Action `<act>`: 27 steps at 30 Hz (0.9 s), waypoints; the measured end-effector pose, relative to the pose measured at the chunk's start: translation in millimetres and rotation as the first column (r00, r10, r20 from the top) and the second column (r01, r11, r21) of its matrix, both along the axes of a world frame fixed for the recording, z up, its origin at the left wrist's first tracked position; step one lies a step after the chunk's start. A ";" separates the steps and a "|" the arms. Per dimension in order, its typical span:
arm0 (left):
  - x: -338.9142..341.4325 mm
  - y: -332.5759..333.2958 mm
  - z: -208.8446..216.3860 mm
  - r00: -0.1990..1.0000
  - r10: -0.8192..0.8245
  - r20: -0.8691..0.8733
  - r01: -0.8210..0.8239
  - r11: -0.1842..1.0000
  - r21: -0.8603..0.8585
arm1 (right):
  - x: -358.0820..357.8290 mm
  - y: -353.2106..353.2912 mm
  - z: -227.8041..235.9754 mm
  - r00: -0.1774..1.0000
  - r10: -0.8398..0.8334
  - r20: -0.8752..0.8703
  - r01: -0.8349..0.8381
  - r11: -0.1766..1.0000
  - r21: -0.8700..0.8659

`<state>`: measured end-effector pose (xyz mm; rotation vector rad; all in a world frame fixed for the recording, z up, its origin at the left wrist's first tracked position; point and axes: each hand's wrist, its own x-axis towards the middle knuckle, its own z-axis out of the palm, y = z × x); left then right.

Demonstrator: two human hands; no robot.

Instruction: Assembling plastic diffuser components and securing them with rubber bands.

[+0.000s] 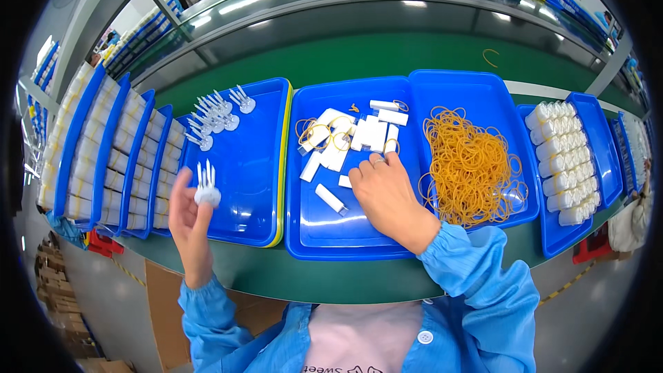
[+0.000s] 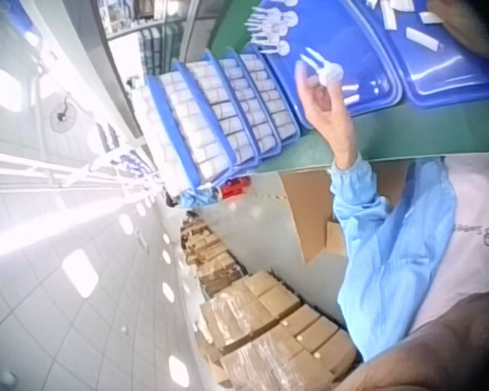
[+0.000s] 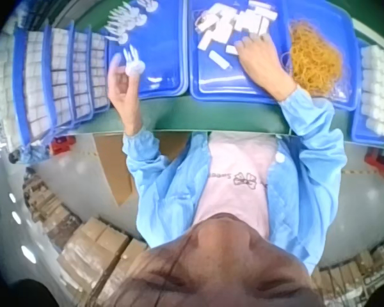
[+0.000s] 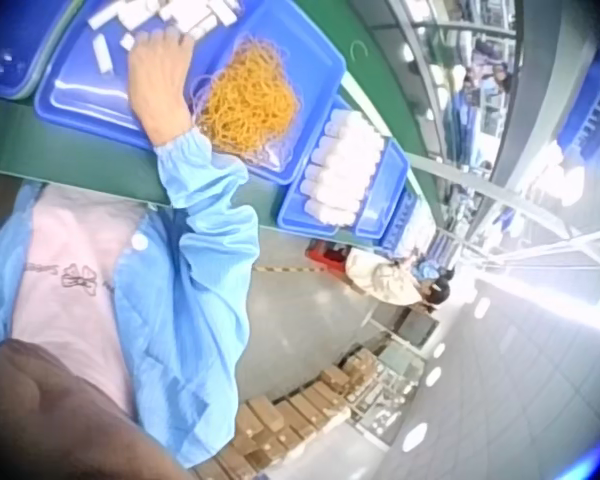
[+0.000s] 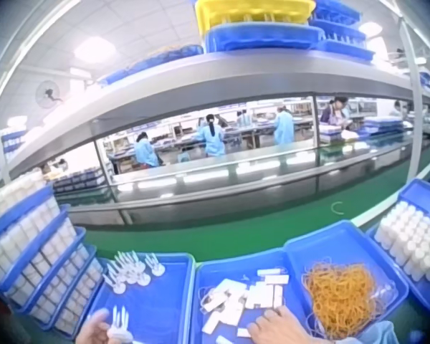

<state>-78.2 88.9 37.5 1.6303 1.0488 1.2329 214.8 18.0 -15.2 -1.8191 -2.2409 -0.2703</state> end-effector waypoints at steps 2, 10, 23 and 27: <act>-12.1 -18.3 -15.6 0.993 -0.072 0.090 0.077 0.996 -0.051 | -0.4 -10.7 15.7 0.992 0.013 -0.123 -0.007 0.999 0.044; 41.5 -87.7 -33.9 0.865 -0.265 0.426 0.395 0.883 -0.254 | 20.7 -58.3 69.7 0.404 -0.155 -0.902 -0.053 0.980 -0.192; 71.2 -92.9 -32.1 0.693 -0.511 0.509 0.709 0.614 -0.347 | 31.7 -81.6 41.5 -0.061 -0.225 -0.972 -0.252 0.946 -0.203; 71.2 -89.7 -29.4 0.701 -0.536 0.471 0.710 0.588 -0.387 | 33.9 -80.4 39.7 -0.087 -0.266 -0.960 -0.280 0.931 -0.233</act>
